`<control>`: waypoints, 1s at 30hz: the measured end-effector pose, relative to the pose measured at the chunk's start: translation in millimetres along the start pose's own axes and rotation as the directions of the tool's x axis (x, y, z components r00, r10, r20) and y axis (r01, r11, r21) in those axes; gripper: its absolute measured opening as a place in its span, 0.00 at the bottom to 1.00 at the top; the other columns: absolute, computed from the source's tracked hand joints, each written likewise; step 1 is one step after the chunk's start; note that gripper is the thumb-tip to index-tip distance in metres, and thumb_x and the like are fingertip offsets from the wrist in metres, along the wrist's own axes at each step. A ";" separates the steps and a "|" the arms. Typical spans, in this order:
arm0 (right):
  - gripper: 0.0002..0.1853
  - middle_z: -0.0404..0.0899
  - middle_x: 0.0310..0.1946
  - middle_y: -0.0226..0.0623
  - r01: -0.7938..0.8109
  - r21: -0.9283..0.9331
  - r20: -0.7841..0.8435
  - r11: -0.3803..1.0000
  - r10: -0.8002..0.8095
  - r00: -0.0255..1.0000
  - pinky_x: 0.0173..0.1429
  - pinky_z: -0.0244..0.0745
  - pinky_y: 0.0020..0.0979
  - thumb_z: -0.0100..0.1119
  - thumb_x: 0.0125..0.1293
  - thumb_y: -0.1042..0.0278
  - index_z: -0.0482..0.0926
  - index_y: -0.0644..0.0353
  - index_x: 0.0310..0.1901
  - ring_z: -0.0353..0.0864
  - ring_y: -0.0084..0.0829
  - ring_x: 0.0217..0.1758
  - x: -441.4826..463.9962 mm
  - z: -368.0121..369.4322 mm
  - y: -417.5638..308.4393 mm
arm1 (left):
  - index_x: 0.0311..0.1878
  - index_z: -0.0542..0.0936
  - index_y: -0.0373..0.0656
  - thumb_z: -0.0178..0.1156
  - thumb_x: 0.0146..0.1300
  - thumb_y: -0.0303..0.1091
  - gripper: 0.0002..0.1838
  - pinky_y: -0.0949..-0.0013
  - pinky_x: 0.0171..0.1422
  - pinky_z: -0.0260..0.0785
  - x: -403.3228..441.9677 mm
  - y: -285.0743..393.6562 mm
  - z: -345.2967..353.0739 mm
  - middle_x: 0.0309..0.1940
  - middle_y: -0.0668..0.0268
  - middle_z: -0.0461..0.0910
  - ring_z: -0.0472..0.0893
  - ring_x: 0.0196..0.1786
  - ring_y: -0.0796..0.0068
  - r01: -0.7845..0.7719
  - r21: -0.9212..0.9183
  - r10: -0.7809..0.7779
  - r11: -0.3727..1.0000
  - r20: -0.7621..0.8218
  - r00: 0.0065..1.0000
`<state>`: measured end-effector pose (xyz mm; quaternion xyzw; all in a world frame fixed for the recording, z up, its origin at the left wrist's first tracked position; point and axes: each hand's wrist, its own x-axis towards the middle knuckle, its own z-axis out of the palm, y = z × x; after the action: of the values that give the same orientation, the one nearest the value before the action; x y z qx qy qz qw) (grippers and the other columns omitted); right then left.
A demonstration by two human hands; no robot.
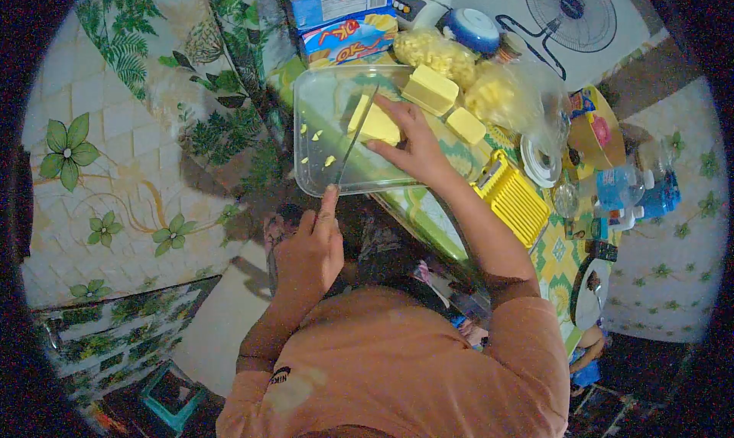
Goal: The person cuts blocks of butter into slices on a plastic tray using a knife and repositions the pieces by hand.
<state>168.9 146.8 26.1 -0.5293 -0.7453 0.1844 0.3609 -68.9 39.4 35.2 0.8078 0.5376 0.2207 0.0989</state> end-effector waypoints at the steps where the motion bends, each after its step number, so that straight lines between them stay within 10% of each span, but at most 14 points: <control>1: 0.39 0.69 0.56 0.45 -0.003 -0.001 0.003 1.000 0.003 1.000 0.56 0.71 0.34 0.71 0.59 0.56 0.65 0.50 0.71 0.70 0.40 0.58 0.3 -0.4 -1.1 | 0.72 0.66 0.50 0.59 0.62 0.33 0.33 0.59 0.23 0.73 0.4 -0.7 0.6 0.32 0.62 0.76 0.78 0.23 0.59 -0.010 0.008 0.010 1.000 -0.016 1.000; 30: 0.38 0.68 0.59 0.48 -0.049 0.049 0.034 0.998 0.047 0.998 0.69 0.62 0.36 0.72 0.59 0.57 0.67 0.55 0.70 0.67 0.41 0.64 0.3 1.2 1.2 | 0.74 0.63 0.49 0.57 0.63 0.31 0.34 0.52 0.25 0.74 4.6 2.2 -8.8 0.33 0.59 0.76 0.80 0.24 0.53 0.024 -0.058 -0.019 0.998 0.091 0.996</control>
<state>168.8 147.7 24.6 -0.5348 -0.7335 0.2201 0.3571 -69.6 42.1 45.0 0.8079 0.5344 0.1987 0.1491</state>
